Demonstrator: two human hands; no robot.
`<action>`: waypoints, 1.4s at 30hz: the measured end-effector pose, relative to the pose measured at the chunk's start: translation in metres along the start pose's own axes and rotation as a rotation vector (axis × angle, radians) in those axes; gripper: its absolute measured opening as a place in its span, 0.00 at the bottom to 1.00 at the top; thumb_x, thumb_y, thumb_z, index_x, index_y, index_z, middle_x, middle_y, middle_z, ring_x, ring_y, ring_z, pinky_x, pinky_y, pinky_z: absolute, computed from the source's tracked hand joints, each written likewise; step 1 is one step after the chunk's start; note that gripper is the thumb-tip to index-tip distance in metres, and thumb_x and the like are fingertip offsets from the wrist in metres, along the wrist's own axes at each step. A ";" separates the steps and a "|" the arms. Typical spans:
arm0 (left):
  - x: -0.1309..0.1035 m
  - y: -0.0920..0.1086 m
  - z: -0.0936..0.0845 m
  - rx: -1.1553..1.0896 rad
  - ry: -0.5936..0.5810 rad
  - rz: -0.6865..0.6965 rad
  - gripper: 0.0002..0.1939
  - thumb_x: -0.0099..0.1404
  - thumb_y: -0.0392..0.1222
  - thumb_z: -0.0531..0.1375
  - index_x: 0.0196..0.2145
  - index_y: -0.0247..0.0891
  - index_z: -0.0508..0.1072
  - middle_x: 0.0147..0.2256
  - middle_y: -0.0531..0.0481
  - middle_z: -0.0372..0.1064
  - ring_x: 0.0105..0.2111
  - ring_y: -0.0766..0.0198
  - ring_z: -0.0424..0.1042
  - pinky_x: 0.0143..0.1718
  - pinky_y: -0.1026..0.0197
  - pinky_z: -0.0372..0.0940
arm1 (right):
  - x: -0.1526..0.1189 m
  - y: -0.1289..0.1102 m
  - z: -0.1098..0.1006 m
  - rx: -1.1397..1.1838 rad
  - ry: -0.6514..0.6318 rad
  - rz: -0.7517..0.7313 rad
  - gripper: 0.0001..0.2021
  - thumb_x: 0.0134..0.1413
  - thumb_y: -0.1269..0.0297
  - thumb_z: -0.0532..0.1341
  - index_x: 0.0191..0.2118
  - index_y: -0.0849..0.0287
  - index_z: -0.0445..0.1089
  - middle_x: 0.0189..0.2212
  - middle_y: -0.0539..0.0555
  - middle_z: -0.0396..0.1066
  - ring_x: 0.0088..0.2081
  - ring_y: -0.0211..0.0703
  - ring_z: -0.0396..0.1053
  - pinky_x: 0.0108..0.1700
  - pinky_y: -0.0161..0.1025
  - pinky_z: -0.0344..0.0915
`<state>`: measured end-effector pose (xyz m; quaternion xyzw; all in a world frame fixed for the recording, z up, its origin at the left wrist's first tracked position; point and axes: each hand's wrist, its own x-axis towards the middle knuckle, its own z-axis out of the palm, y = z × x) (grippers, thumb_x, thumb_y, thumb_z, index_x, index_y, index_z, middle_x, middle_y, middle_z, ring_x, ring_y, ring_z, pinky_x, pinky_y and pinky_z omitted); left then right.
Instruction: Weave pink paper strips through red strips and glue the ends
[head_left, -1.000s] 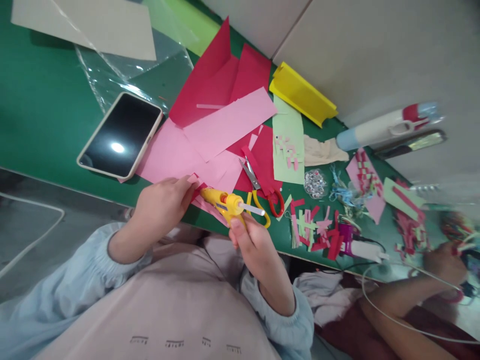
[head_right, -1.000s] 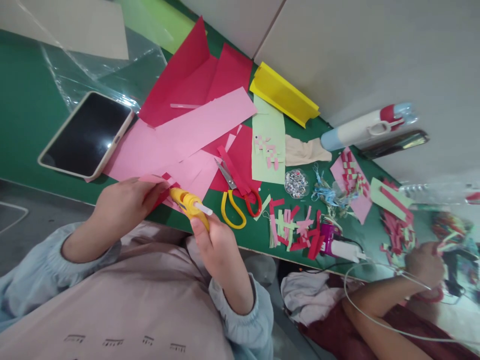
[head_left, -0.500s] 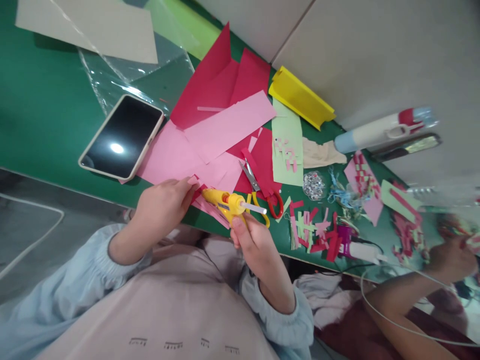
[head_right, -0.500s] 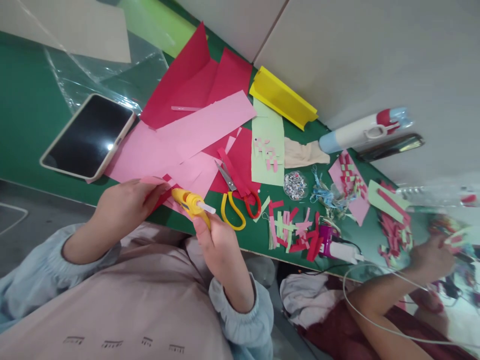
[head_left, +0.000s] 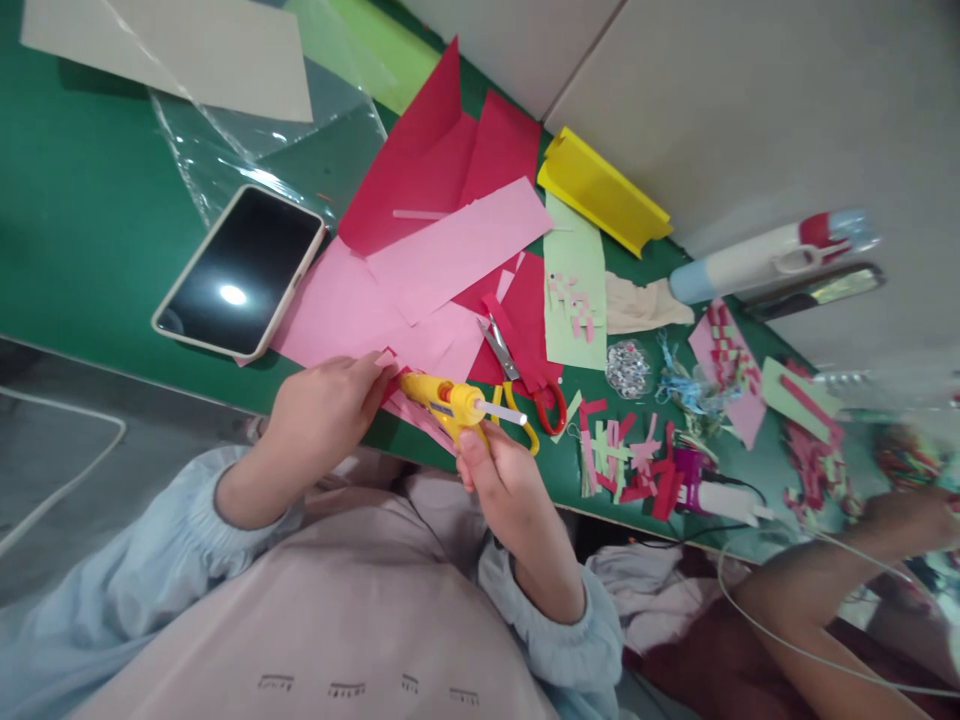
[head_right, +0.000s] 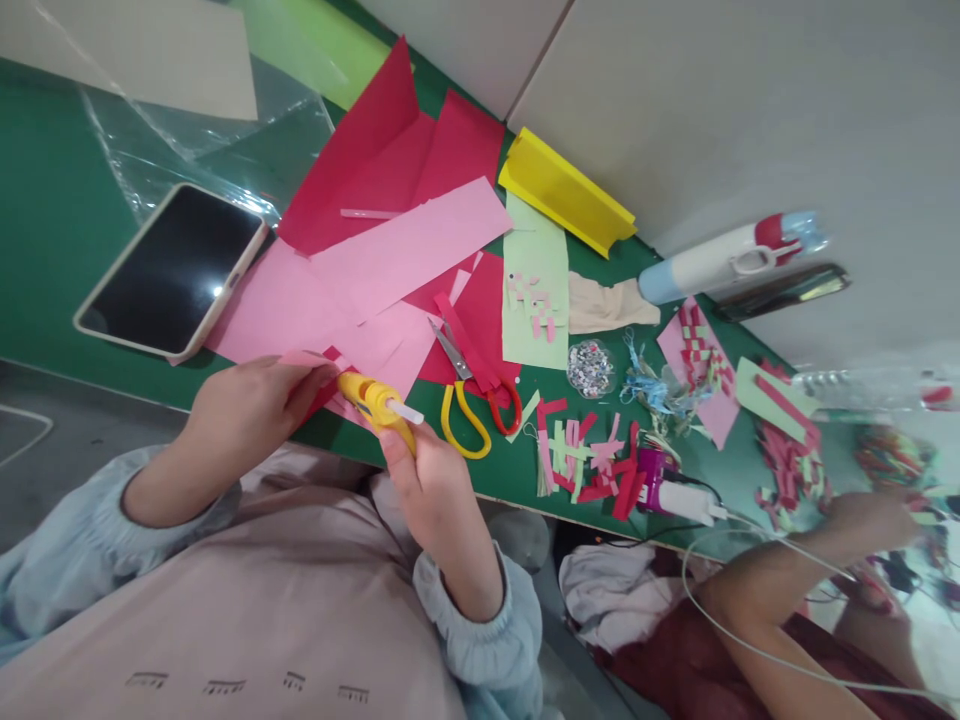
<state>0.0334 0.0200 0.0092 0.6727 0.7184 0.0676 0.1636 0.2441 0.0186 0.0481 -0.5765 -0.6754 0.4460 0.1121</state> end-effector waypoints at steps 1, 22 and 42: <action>0.000 0.000 0.000 0.000 -0.001 -0.001 0.21 0.74 0.51 0.45 0.47 0.42 0.75 0.37 0.45 0.79 0.34 0.54 0.77 0.26 0.59 0.57 | 0.000 0.000 0.000 -0.001 0.002 0.004 0.21 0.67 0.47 0.46 0.30 0.55 0.63 0.18 0.50 0.61 0.25 0.42 0.65 0.30 0.37 0.60; 0.001 -0.002 0.003 0.038 0.039 0.035 0.23 0.74 0.52 0.46 0.49 0.40 0.76 0.33 0.45 0.78 0.30 0.53 0.76 0.25 0.59 0.55 | 0.005 0.029 -0.028 1.213 -0.094 0.194 0.26 0.57 0.38 0.59 0.33 0.62 0.71 0.13 0.37 0.41 0.15 0.27 0.38 0.27 0.32 0.60; 0.000 -0.003 0.003 0.026 0.033 0.011 0.22 0.74 0.53 0.48 0.50 0.40 0.76 0.37 0.44 0.80 0.33 0.53 0.78 0.25 0.59 0.56 | -0.004 0.037 -0.019 1.282 -0.156 0.206 0.27 0.56 0.36 0.58 0.28 0.59 0.63 0.13 0.38 0.44 0.16 0.29 0.40 0.28 0.33 0.58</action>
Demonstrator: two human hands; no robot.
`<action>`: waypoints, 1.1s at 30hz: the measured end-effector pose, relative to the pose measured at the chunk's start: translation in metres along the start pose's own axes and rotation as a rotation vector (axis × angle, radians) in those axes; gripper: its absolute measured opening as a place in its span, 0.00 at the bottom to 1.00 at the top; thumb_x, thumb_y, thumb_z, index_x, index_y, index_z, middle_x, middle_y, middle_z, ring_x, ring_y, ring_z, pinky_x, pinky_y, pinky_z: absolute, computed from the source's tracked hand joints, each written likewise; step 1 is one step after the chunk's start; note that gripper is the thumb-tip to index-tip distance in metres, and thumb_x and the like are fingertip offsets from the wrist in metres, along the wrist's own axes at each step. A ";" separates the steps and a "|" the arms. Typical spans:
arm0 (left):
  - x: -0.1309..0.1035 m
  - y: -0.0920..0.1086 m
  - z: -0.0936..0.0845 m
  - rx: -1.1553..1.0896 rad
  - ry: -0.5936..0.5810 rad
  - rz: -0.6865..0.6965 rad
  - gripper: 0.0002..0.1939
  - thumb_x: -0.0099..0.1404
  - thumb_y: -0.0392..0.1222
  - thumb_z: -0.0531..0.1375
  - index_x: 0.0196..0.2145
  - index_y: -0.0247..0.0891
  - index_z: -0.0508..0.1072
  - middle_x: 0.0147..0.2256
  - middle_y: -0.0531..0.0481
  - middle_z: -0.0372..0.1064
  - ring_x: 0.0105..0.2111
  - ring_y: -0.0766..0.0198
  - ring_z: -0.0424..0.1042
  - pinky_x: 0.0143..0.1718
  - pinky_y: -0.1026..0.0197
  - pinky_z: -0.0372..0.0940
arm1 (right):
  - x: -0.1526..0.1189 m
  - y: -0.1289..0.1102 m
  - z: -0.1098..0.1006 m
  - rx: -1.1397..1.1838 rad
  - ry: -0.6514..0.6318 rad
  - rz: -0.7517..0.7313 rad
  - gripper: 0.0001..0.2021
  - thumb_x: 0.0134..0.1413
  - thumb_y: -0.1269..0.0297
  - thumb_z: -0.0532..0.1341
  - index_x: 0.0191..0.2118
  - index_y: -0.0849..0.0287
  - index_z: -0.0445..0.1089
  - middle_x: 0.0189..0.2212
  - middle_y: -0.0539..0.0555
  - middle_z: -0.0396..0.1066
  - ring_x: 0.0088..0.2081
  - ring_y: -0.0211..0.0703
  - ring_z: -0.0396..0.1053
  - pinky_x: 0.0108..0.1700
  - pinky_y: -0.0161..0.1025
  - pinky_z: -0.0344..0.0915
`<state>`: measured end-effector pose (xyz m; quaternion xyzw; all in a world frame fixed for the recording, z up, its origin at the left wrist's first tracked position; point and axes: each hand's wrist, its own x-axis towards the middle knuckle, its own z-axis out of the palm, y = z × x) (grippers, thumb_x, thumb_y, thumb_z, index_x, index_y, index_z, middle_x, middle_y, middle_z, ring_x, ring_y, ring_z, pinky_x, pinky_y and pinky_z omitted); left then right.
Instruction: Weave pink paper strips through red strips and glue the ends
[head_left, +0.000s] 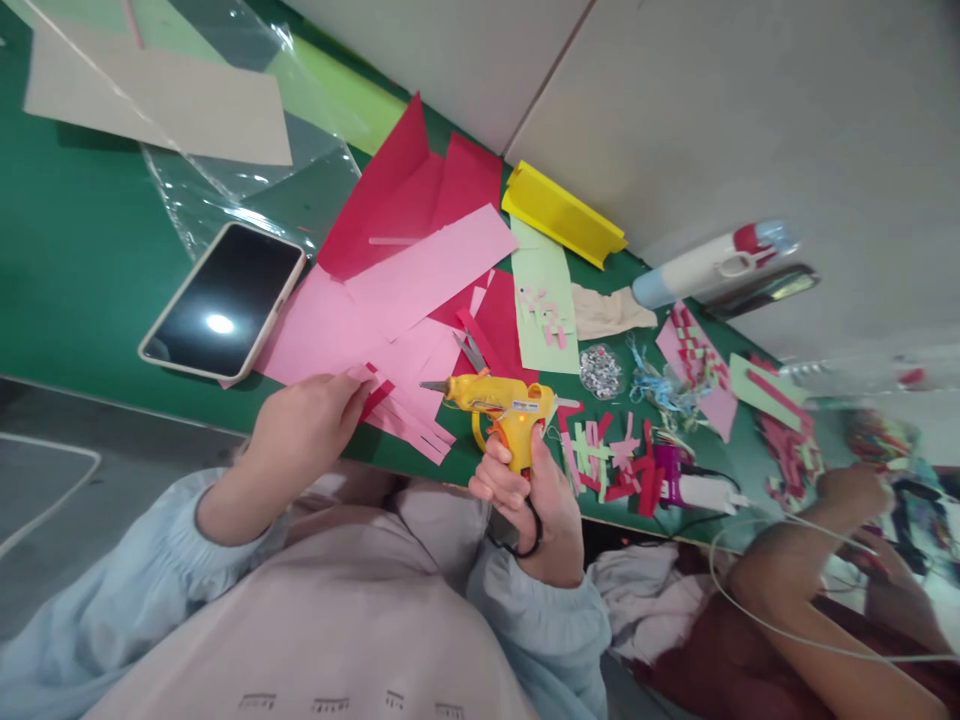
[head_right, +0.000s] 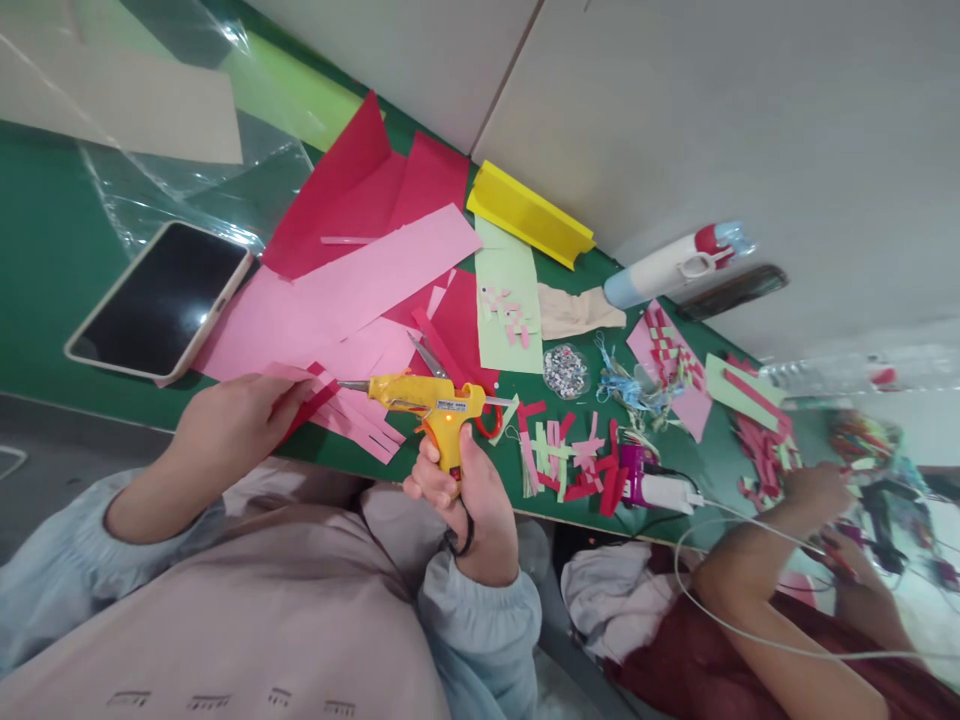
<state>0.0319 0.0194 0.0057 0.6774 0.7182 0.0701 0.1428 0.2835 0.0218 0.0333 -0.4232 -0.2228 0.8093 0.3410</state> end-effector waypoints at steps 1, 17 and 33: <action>0.000 0.000 0.000 0.003 -0.006 0.001 0.23 0.74 0.53 0.48 0.50 0.40 0.76 0.37 0.44 0.80 0.33 0.53 0.78 0.25 0.59 0.56 | -0.001 0.001 0.000 -0.067 0.030 -0.041 0.26 0.57 0.36 0.58 0.29 0.59 0.65 0.14 0.39 0.47 0.16 0.29 0.43 0.29 0.34 0.59; 0.001 0.002 -0.005 -0.028 -0.035 -0.016 0.25 0.73 0.55 0.45 0.49 0.40 0.76 0.35 0.43 0.79 0.33 0.52 0.77 0.26 0.58 0.58 | -0.019 -0.003 0.016 -0.705 0.243 -0.290 0.24 0.62 0.39 0.53 0.29 0.55 0.67 0.16 0.48 0.61 0.22 0.39 0.59 0.29 0.40 0.57; 0.000 0.001 -0.005 -0.035 -0.004 0.006 0.24 0.74 0.53 0.46 0.50 0.40 0.76 0.37 0.43 0.79 0.34 0.54 0.77 0.27 0.59 0.58 | -0.021 -0.003 0.019 -0.863 0.261 -0.352 0.23 0.64 0.47 0.55 0.22 0.56 0.62 0.17 0.49 0.62 0.22 0.37 0.59 0.28 0.38 0.55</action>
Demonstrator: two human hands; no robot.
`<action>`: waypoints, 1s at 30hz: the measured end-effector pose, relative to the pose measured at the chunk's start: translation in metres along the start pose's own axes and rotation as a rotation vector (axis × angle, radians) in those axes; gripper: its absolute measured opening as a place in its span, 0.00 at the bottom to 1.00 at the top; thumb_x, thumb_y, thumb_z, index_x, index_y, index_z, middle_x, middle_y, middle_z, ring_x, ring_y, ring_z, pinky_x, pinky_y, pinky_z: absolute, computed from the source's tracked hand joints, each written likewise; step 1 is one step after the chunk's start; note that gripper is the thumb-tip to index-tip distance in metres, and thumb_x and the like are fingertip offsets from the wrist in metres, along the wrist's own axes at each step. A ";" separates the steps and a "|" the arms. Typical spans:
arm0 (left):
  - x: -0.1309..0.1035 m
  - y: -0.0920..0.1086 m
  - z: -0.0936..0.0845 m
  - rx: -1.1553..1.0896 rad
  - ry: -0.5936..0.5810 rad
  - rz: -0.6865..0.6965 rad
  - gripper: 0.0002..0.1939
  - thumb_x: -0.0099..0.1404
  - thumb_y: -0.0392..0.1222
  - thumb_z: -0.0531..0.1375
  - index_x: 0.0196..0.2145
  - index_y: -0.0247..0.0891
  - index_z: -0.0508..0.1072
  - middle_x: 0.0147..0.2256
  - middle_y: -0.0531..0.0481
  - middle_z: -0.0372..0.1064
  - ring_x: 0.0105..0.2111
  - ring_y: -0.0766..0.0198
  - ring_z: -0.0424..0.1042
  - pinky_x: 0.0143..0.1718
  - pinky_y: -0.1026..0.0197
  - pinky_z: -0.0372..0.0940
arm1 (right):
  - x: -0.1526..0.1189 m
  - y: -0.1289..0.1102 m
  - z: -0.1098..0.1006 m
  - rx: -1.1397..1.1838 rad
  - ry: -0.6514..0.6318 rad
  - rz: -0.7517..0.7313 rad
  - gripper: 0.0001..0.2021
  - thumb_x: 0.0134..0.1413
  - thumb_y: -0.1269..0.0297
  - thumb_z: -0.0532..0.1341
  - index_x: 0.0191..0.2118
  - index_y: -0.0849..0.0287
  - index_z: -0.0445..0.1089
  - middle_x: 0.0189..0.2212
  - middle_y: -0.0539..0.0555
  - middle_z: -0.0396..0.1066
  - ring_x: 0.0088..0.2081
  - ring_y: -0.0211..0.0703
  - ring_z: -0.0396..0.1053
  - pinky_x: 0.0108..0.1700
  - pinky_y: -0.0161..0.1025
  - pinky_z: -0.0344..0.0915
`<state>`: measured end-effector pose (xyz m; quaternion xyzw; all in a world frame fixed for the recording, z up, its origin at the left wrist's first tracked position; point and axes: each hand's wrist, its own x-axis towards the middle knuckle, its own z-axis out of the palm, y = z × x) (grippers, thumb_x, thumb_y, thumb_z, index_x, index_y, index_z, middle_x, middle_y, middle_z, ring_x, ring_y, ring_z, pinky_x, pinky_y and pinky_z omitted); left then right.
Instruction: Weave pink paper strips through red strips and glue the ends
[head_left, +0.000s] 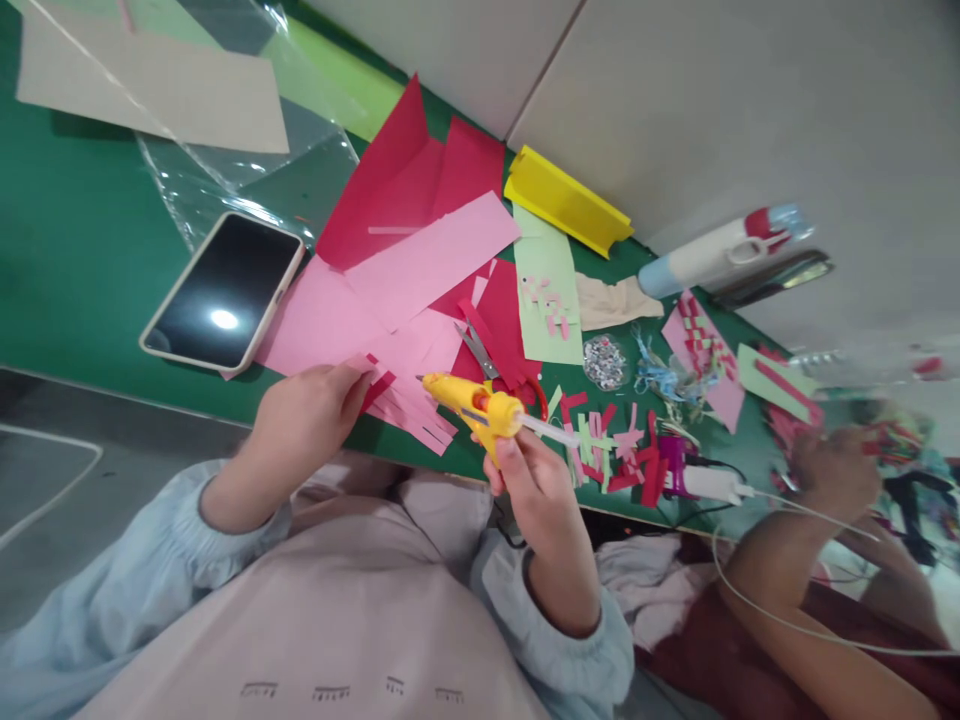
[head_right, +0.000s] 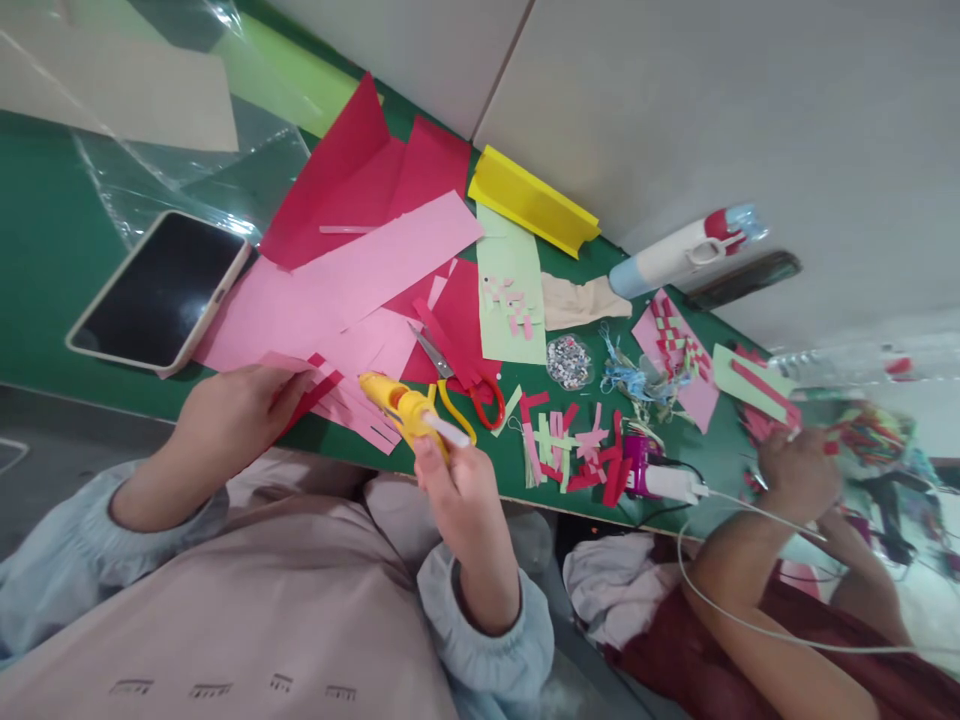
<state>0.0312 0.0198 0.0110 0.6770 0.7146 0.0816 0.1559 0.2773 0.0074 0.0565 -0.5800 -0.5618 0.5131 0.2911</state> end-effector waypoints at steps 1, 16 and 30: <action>0.000 0.000 -0.001 -0.003 -0.008 -0.002 0.24 0.74 0.53 0.46 0.50 0.40 0.75 0.37 0.43 0.79 0.33 0.54 0.77 0.27 0.60 0.58 | 0.001 0.000 0.000 0.001 0.019 -0.005 0.23 0.64 0.46 0.55 0.22 0.55 0.62 0.17 0.49 0.62 0.22 0.37 0.59 0.28 0.38 0.55; 0.000 -0.002 0.003 0.024 -0.015 -0.010 0.26 0.73 0.55 0.45 0.47 0.37 0.76 0.36 0.40 0.78 0.30 0.52 0.76 0.26 0.57 0.58 | 0.009 0.002 0.005 0.522 -0.043 0.073 0.24 0.59 0.39 0.57 0.34 0.58 0.70 0.15 0.45 0.57 0.20 0.36 0.54 0.32 0.41 0.63; 0.001 0.000 -0.001 0.052 -0.026 -0.020 0.27 0.73 0.54 0.44 0.43 0.37 0.77 0.31 0.40 0.77 0.28 0.50 0.76 0.25 0.56 0.58 | 0.012 0.017 0.006 0.888 -0.308 0.264 0.27 0.56 0.33 0.56 0.29 0.57 0.65 0.13 0.38 0.42 0.16 0.30 0.38 0.28 0.36 0.59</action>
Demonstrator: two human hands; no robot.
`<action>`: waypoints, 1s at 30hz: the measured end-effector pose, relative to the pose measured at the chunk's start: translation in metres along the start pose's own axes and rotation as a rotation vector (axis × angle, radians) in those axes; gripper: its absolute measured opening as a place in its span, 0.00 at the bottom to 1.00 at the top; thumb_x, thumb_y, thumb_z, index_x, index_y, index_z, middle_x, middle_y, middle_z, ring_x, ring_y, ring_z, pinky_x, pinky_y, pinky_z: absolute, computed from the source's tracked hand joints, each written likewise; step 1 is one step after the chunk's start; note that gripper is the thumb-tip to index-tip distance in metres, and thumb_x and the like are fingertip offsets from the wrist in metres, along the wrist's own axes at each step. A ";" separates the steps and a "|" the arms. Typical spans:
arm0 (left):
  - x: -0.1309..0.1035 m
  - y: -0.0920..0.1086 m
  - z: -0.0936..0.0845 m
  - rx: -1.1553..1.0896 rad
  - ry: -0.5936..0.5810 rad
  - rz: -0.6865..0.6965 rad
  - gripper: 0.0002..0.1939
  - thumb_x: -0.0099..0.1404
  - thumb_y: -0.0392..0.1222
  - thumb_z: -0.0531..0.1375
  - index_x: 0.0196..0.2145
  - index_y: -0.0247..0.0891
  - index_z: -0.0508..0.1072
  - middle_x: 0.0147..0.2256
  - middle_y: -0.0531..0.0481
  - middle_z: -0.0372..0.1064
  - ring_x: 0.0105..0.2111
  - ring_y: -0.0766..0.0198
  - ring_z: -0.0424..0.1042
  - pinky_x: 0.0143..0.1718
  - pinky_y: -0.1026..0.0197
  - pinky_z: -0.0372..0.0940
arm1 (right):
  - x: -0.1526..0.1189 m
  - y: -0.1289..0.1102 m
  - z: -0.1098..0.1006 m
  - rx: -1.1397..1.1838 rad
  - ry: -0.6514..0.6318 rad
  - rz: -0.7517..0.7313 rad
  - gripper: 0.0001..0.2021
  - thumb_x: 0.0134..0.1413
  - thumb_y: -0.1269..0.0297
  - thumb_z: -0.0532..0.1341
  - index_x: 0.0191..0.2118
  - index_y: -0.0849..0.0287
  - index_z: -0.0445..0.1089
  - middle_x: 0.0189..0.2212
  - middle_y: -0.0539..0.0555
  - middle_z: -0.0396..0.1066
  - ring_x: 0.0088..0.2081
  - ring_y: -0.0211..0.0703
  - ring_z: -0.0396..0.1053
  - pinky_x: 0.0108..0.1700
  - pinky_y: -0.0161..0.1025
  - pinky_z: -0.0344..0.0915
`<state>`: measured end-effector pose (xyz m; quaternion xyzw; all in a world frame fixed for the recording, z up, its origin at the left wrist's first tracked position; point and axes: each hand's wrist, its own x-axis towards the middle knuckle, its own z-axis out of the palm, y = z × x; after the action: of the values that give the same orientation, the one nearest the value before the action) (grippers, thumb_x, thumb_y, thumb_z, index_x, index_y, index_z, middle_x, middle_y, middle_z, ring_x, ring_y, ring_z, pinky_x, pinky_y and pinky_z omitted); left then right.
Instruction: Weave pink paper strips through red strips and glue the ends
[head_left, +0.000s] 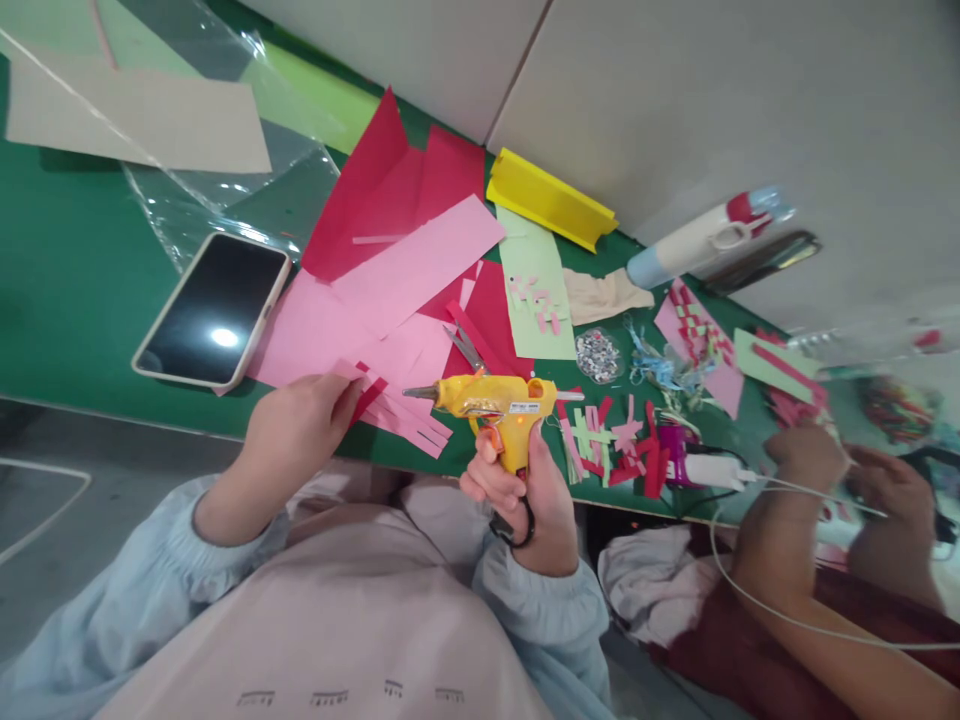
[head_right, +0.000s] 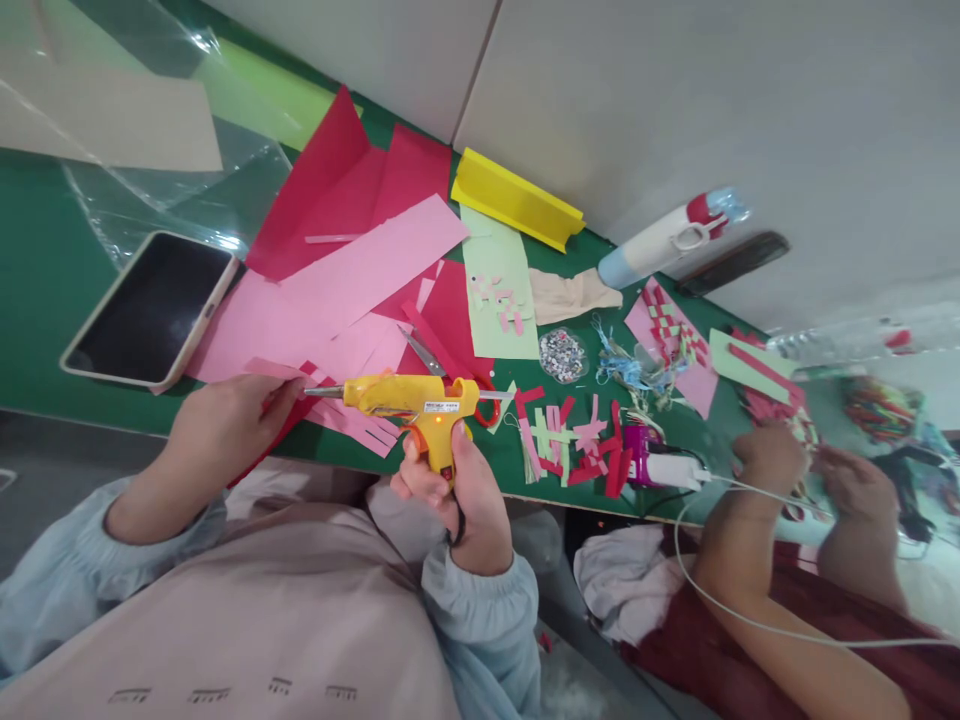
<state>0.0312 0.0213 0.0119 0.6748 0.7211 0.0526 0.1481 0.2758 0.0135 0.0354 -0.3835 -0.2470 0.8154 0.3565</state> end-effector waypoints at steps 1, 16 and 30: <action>0.000 0.000 0.000 0.003 0.001 -0.004 0.27 0.73 0.55 0.44 0.42 0.38 0.77 0.31 0.40 0.77 0.28 0.50 0.76 0.25 0.56 0.58 | 0.000 0.000 0.000 0.011 -0.009 0.021 0.28 0.55 0.33 0.56 0.28 0.57 0.63 0.13 0.38 0.41 0.16 0.30 0.38 0.27 0.36 0.59; 0.000 -0.001 0.000 -0.034 0.000 -0.012 0.25 0.73 0.55 0.45 0.41 0.38 0.78 0.31 0.41 0.77 0.30 0.52 0.76 0.27 0.57 0.58 | 0.001 0.004 -0.003 0.042 -0.041 0.054 0.28 0.54 0.33 0.58 0.25 0.56 0.58 0.12 0.37 0.41 0.15 0.29 0.37 0.27 0.35 0.57; 0.003 -0.007 0.003 -0.049 0.017 -0.004 0.27 0.72 0.55 0.45 0.35 0.38 0.78 0.29 0.42 0.76 0.28 0.52 0.75 0.25 0.58 0.54 | -0.008 0.005 0.000 -0.796 0.167 -0.109 0.25 0.64 0.40 0.49 0.32 0.58 0.64 0.18 0.46 0.59 0.22 0.35 0.58 0.29 0.36 0.56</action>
<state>0.0256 0.0230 0.0065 0.6690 0.7222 0.0756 0.1585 0.2779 0.0040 0.0359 -0.5426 -0.5335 0.6022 0.2416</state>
